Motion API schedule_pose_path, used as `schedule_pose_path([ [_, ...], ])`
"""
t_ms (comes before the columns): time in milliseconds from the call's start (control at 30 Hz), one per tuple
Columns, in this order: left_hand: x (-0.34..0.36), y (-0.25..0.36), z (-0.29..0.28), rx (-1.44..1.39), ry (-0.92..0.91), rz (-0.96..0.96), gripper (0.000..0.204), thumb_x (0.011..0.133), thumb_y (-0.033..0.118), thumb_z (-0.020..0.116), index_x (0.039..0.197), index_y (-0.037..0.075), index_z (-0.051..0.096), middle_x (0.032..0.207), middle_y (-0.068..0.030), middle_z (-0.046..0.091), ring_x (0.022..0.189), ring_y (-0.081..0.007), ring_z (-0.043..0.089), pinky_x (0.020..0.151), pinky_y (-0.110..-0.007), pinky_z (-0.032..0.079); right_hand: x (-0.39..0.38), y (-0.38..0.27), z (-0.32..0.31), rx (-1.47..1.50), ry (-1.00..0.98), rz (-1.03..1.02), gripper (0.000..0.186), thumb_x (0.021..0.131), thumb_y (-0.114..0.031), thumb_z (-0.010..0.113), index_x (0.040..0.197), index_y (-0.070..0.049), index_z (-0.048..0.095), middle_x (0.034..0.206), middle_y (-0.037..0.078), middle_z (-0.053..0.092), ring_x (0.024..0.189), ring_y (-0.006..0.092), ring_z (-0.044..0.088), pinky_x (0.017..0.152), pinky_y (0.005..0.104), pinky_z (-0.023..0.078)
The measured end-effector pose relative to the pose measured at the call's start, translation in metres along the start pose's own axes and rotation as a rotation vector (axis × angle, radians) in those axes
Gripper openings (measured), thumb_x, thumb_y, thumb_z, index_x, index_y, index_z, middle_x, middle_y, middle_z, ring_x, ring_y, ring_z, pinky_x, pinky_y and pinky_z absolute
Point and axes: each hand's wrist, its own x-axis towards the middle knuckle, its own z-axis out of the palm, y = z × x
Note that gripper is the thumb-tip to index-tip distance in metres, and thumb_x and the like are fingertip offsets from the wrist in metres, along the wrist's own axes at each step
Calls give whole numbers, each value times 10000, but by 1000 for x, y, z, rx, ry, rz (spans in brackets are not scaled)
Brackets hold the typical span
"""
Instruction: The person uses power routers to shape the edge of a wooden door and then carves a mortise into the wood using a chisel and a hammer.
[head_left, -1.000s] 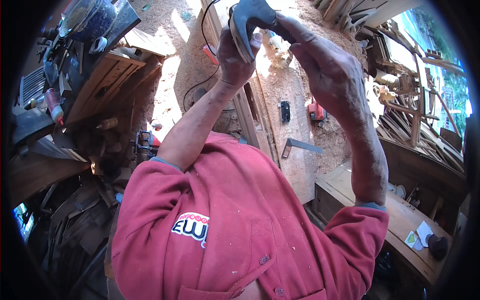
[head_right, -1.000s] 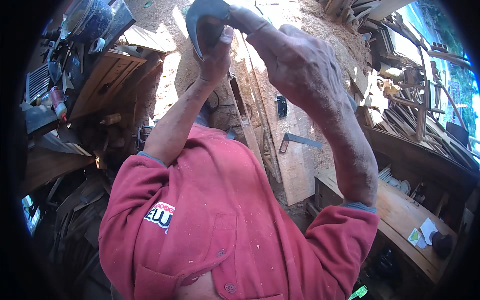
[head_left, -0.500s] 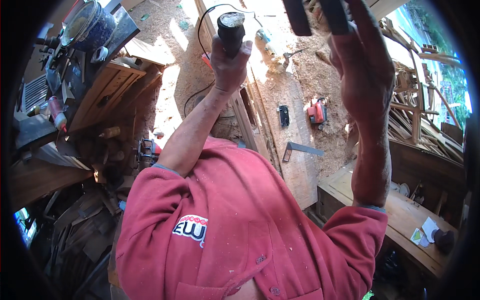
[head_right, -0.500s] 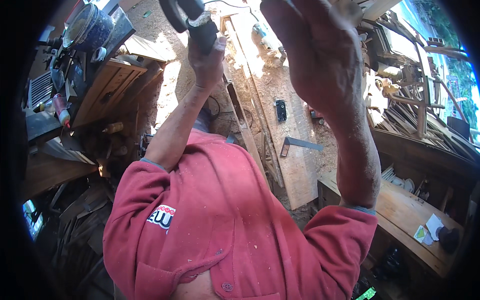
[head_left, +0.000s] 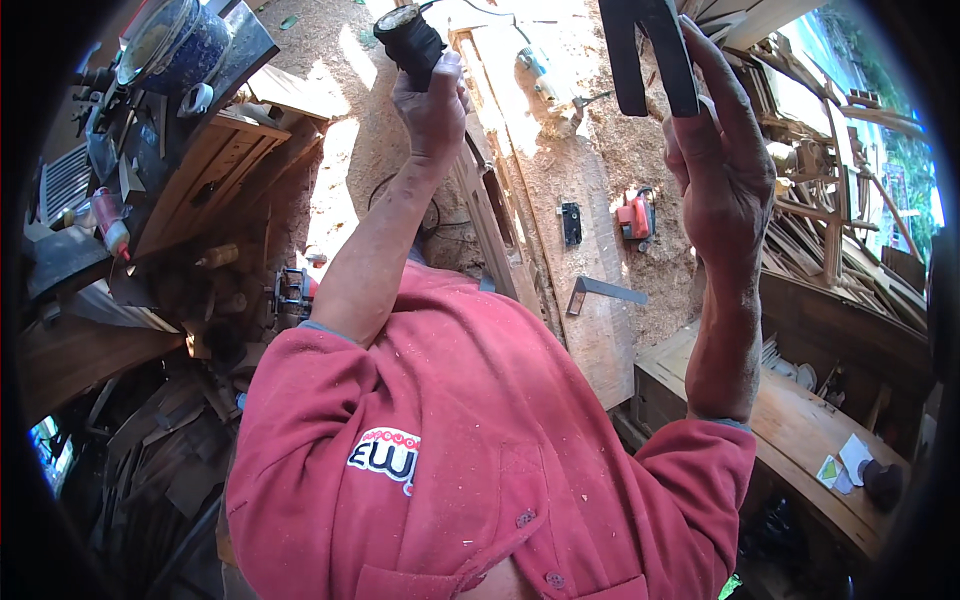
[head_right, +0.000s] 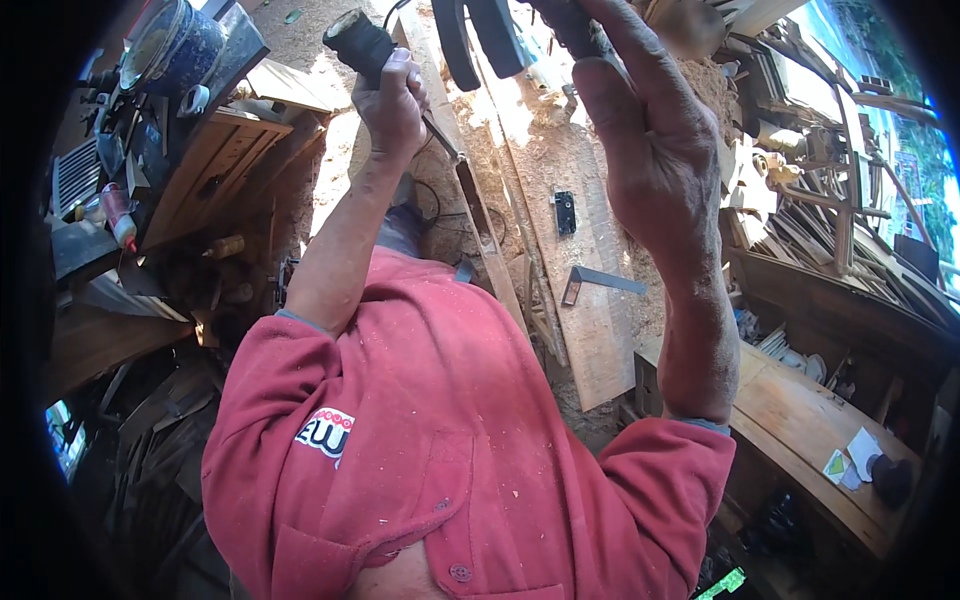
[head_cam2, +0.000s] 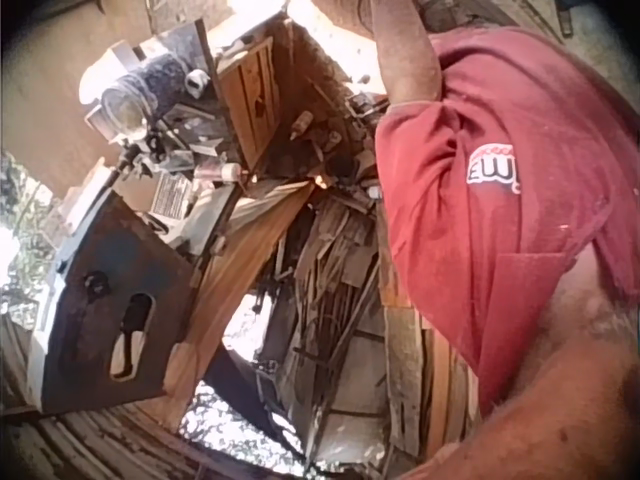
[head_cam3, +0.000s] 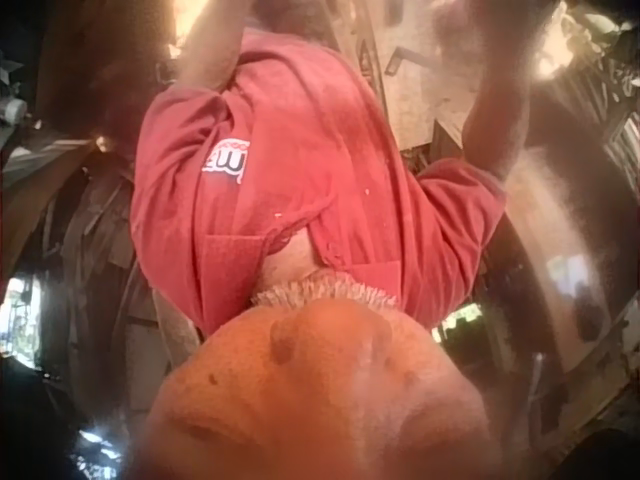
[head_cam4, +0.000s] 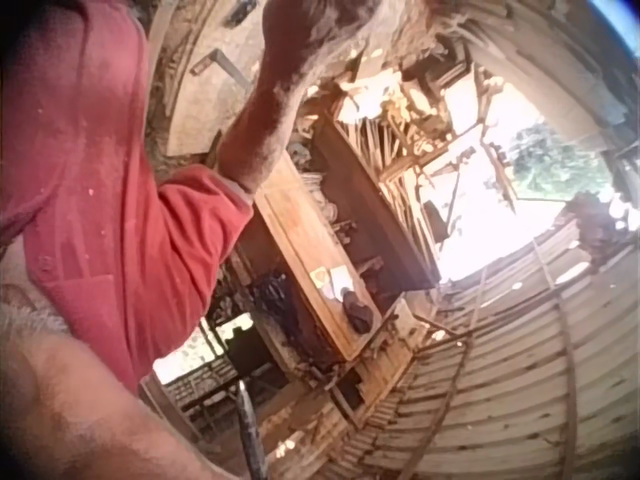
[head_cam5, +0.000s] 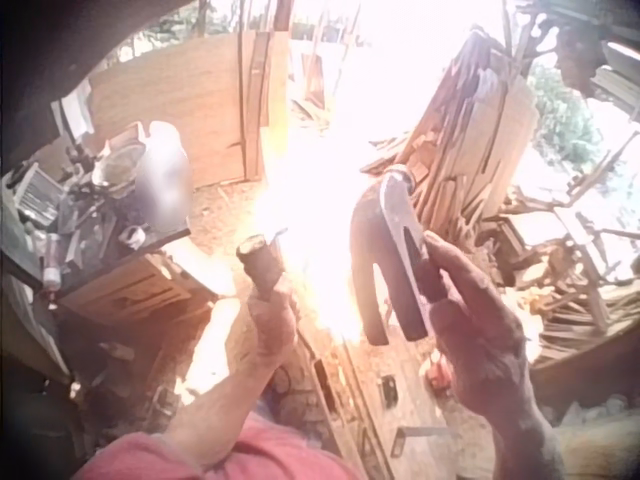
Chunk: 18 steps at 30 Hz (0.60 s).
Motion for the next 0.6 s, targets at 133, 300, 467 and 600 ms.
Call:
schedule_pose_path([
  [133,-11,-9,-4,117,-81,57,171,885,197,725,911,55,633,714,35,615,608,-39,559,561,-217,455,20,-4,-2,-44,21,-229,448,1036,-150,525,1441,28,460,1315,149,624,1234,237,582,1050,360,440],
  [300,-35,-15,0,233,-136,237,192,875,124,757,1003,30,649,914,12,692,812,-54,623,735,-239,496,21,-26,1,-260,-21,-265,439,1014,-193,588,1439,-112,516,969,27,636,803,87,504,688,257,398],
  [467,-37,-18,3,225,-162,369,213,867,147,766,1023,26,687,874,-6,690,696,-76,611,583,-234,484,19,-22,4,-813,-468,-189,425,1000,-179,613,1421,-171,557,995,18,726,699,56,572,615,245,478],
  [600,-31,-12,-4,190,-45,225,173,879,155,726,963,34,634,763,1,624,552,-71,526,482,-241,429,15,-29,3,-169,-32,-169,410,1019,-180,575,1424,-124,532,817,-8,617,616,51,468,520,237,372],
])
